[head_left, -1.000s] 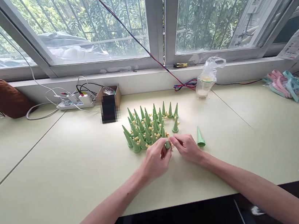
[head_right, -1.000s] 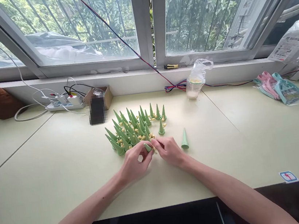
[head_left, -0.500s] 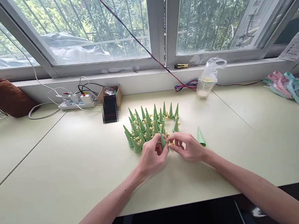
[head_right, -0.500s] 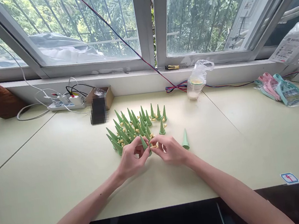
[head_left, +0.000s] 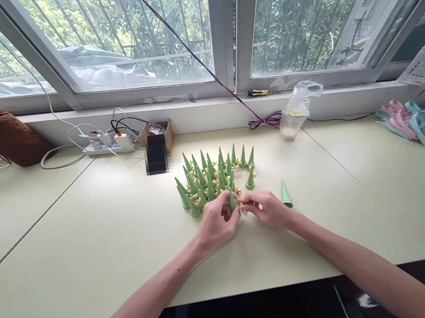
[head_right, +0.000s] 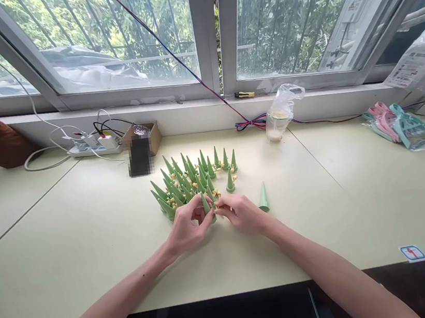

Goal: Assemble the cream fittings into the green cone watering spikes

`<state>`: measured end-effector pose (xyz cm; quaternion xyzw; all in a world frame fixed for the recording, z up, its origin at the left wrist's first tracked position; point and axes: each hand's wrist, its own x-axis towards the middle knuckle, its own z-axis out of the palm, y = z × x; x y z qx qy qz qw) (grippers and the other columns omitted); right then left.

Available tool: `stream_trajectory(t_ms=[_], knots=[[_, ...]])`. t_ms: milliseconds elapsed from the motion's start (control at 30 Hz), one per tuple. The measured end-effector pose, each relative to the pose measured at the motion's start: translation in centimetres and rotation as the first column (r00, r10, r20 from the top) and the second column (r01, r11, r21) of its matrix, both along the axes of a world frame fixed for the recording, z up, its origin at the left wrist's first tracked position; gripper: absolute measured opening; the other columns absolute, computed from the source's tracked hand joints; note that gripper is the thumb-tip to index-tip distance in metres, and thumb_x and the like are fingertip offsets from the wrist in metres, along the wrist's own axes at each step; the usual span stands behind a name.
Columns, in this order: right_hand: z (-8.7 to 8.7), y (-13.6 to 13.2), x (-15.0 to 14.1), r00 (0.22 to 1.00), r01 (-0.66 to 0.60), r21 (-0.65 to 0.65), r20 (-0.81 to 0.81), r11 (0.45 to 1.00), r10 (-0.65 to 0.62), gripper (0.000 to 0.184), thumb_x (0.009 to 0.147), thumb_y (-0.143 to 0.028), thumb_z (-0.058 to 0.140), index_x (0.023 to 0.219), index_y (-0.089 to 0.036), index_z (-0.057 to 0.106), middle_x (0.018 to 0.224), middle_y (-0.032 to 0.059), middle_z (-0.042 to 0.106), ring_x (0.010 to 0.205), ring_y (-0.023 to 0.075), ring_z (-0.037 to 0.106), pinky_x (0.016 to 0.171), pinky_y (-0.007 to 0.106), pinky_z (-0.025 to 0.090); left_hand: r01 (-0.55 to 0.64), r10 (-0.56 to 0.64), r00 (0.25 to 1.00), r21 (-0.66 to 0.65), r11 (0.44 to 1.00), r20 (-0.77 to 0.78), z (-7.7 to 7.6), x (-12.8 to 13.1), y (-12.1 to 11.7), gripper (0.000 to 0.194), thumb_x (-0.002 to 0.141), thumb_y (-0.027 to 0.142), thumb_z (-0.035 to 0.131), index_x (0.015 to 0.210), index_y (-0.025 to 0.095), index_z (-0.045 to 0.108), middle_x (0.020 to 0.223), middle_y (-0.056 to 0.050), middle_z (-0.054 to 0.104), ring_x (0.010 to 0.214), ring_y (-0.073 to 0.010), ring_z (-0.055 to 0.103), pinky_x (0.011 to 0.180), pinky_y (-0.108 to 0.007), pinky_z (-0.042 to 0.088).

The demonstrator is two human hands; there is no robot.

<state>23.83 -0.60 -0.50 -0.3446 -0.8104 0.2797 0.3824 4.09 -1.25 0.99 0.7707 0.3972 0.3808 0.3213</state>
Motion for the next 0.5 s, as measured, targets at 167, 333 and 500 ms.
stream_trajectory(t_ms=[167, 333, 500], knots=[[0.17, -0.08, 0.14, 1.0, -0.018, -0.028, 0.021, 0.999, 0.019, 0.014, 0.098, -0.029, 0.055, 0.095, -0.017, 0.062, 0.081, 0.0054, 0.067, 0.062, 0.0146, 0.055, 0.06, 0.028, 0.048, -0.011, 0.011, 1.0, 0.013, 1.0, 0.004, 0.11, -0.05, 0.01, 0.011, 0.086, 0.02, 0.059, 0.097, 0.017, 0.057, 0.063, 0.004, 0.057, 0.049, -0.009, 0.049, 0.049, -0.02, 0.04], [-0.16, 0.07, 0.25, 0.998, -0.035, -0.001, 0.043, 0.999, 0.035, 0.013, 0.099, -0.025, 0.053, 0.095, -0.018, 0.062, 0.083, 0.0059, 0.067, 0.065, 0.0154, 0.055, 0.063, 0.028, 0.047, -0.006, 0.006, 1.0, 0.016, 1.0, 0.012, 0.2, -0.01, 0.03, 0.011, 0.086, 0.019, 0.059, 0.097, 0.017, 0.057, 0.061, 0.004, 0.056, 0.048, -0.0087, 0.048, 0.049, -0.02, 0.041], [-0.42, 0.04, 0.16, 0.996, -0.025, 0.032, 0.085, 0.999, 0.023, 0.017, 0.101, -0.022, 0.046, 0.091, -0.018, 0.059, 0.079, 0.0047, 0.064, 0.067, 0.0163, 0.055, 0.065, 0.029, 0.045, -0.015, 0.014, 1.0, 0.031, 0.999, 0.021, 0.09, -0.03, 0.09, 0.012, 0.086, 0.018, 0.058, 0.098, 0.017, 0.056, 0.059, 0.005, 0.054, 0.049, -0.0087, 0.048, 0.049, -0.019, 0.041]])
